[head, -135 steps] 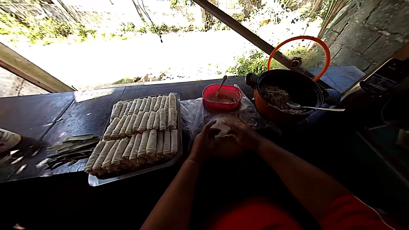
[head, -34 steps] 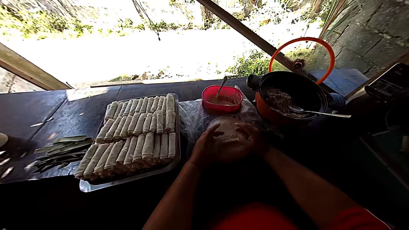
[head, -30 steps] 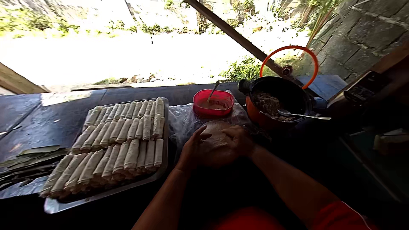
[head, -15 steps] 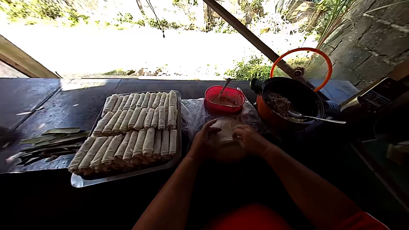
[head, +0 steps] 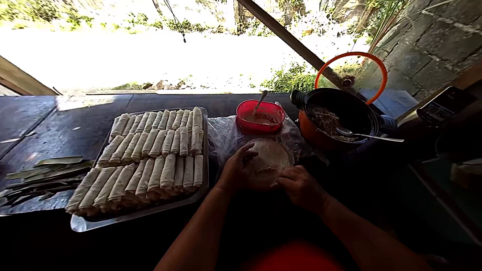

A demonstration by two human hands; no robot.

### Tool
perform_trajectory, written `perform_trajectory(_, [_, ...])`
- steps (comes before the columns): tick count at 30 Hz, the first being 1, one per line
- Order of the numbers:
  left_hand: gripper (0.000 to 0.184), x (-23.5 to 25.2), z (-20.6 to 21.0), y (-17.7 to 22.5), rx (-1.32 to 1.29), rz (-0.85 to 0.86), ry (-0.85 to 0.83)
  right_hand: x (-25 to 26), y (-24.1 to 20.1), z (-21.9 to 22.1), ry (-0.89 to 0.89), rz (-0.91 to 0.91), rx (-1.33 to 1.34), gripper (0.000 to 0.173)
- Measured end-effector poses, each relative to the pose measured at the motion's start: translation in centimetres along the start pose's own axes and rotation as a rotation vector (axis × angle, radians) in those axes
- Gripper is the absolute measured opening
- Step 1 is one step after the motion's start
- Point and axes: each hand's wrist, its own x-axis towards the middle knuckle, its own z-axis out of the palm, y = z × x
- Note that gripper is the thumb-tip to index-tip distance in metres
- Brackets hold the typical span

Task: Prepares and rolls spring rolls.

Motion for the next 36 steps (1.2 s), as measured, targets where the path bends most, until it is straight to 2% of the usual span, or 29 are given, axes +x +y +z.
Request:
perform_trajectory(3, [0.055,-0.2,0.0,-0.3,0.048,0.021,0.01,2.0,0.9,-5.2,0.169,0.135,-0.021,0.026])
perform_trajectory(5, [0.056,-0.1,0.2,-0.3,0.065,0.04,0.013,3.8,2.3,-10.8,0.263,0.279,-0.182,0.024])
perform_trajectory(6, [0.056,-0.2,0.2,-0.4,0.082,0.054,0.013,4.5,3.2,-13.7,0.251,0.36,-0.277,0.023])
perform_trajectory(9, [0.06,-0.5,0.2,-0.7,0.077,0.081,0.028,5.2,7.2,-20.4,-0.064,0.78,-0.41,0.028])
perform_trajectory(11, [0.06,-0.6,0.3,-0.7,0.072,0.082,0.035,5.0,11.1,-21.7,-0.344,1.026,-0.382,0.03])
perform_trajectory(13, [0.06,-0.7,0.3,-0.7,0.081,0.083,0.047,4.6,13.6,-21.4,-0.59,1.107,-0.358,0.035])
perform_trajectory(15, [0.059,-0.8,0.4,-0.8,0.081,0.084,0.057,4.3,14.6,-21.0,-0.707,1.109,-0.351,0.032])
perform_trajectory(18, [0.059,-0.9,0.5,-0.7,0.077,0.085,0.069,3.9,14.0,-20.8,-0.655,1.126,-0.393,0.022])
perform_trajectory(21, [0.058,-1.0,0.4,-0.8,0.082,0.094,0.07,4.1,12.4,-21.7,-0.53,1.099,-0.498,0.015])
perform_trajectory(23, [0.058,-1.0,0.3,-0.9,0.075,0.107,0.077,3.8,12.3,-21.9,-0.378,1.027,-0.491,0.014])
perform_trajectory(25, [0.059,-1.1,0.3,-0.9,0.061,0.107,0.073,3.4,12.7,-20.9,-0.236,0.922,-0.451,0.013])
perform_trajectory(27, [0.059,-1.1,0.3,-0.7,0.055,0.104,0.079,3.4,13.0,-19.2,-0.18,0.851,-0.413,0.013])
perform_trajectory(30, [0.059,-1.2,0.3,-0.6,0.062,0.098,0.093,3.8,12.8,-18.4,-0.275,0.811,-0.368,0.016])
perform_trajectory(36, [0.058,-1.1,0.3,-0.6,0.06,0.095,0.093,4.4,11.5,-21.0,-0.533,0.835,-0.399,0.013])
